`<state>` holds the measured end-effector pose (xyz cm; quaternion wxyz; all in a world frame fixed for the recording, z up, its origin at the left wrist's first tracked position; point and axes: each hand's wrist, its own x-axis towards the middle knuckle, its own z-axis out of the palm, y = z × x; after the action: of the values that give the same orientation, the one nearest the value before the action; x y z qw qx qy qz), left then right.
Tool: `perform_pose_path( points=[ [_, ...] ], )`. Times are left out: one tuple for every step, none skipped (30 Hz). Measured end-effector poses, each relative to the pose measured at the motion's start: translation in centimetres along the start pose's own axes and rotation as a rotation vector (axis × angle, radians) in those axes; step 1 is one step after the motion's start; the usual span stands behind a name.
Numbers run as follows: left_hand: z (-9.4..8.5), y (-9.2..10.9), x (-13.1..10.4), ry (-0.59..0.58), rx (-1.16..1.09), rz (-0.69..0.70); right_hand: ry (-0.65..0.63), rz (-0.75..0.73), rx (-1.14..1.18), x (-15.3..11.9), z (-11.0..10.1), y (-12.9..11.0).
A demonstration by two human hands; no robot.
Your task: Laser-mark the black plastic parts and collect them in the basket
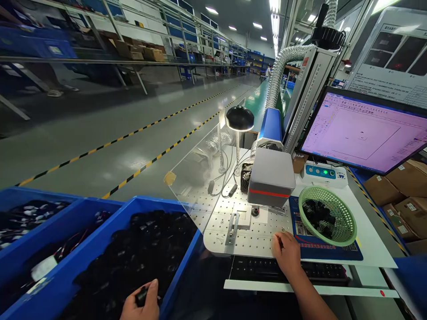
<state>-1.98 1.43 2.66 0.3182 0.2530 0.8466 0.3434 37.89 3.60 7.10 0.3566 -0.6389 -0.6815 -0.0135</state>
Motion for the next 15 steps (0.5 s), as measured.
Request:
perform_pose_path(
  points=[
    [0.0, -0.2, 0.2, 0.001, 0.002, -0.01, -0.009, 0.005, -0.002, 0.0, 0.0, 0.0],
    [0.1, -0.3, 0.3, 0.0, 0.007, -0.022, -0.018, 0.01, -0.003, -0.1, 0.0, 0.0],
    [0.1, -0.4, 0.4, -0.001, 0.008, -0.035, -0.026, 0.015, -0.004, -0.1, -0.1, -0.1],
    [0.1, -0.4, 0.4, -0.001, 0.006, -0.046, -0.03, 0.02, -0.003, -0.2, -0.1, 0.0],
    [0.1, -0.4, 0.4, -0.003, 0.001, -0.055, -0.035, 0.026, 0.0, -0.2, -0.1, 0.0],
    [0.1, -0.4, 0.4, -0.008, -0.004, -0.066, -0.04, 0.033, 0.003, -0.1, -0.1, 0.1],
    [0.1, -0.4, 0.4, -0.015, -0.008, -0.078, -0.048, 0.043, 0.007, -0.1, -0.1, 0.1],
    [0.1, -0.4, 0.4, -0.022, -0.014, -0.088, -0.056, 0.06, 0.011, 0.0, -0.1, 0.2],
    [0.1, -0.4, 0.3, -0.028, -0.02, -0.095, -0.069, 0.083, 0.019, 0.3, 0.0, 0.3],
    [0.2, -0.4, 0.4, -0.03, -0.03, -0.1, -0.081, 0.108, 0.031, 0.5, 0.1, 0.3],
    [0.2, -0.5, 0.4, -0.024, -0.049, -0.097, -0.092, 0.129, 0.048, 0.9, 0.4, 0.3],
    [0.3, -0.6, 0.4, -0.013, -0.082, -0.089, -0.099, 0.145, 0.067, 1.4, 0.7, 0.3],
    [0.4, -0.8, 0.5, -0.006, -0.123, -0.08, -0.104, 0.155, 0.087, 1.9, 1.1, 0.1],
    [0.4, -1.0, 0.5, 0.001, -0.173, -0.076, -0.107, 0.162, 0.105, 2.5, 1.6, 0.0],
    [0.5, -1.2, 0.6, 0.007, -0.227, -0.077, -0.11, 0.167, 0.118, 3.2, 2.1, -0.3]
  ],
)
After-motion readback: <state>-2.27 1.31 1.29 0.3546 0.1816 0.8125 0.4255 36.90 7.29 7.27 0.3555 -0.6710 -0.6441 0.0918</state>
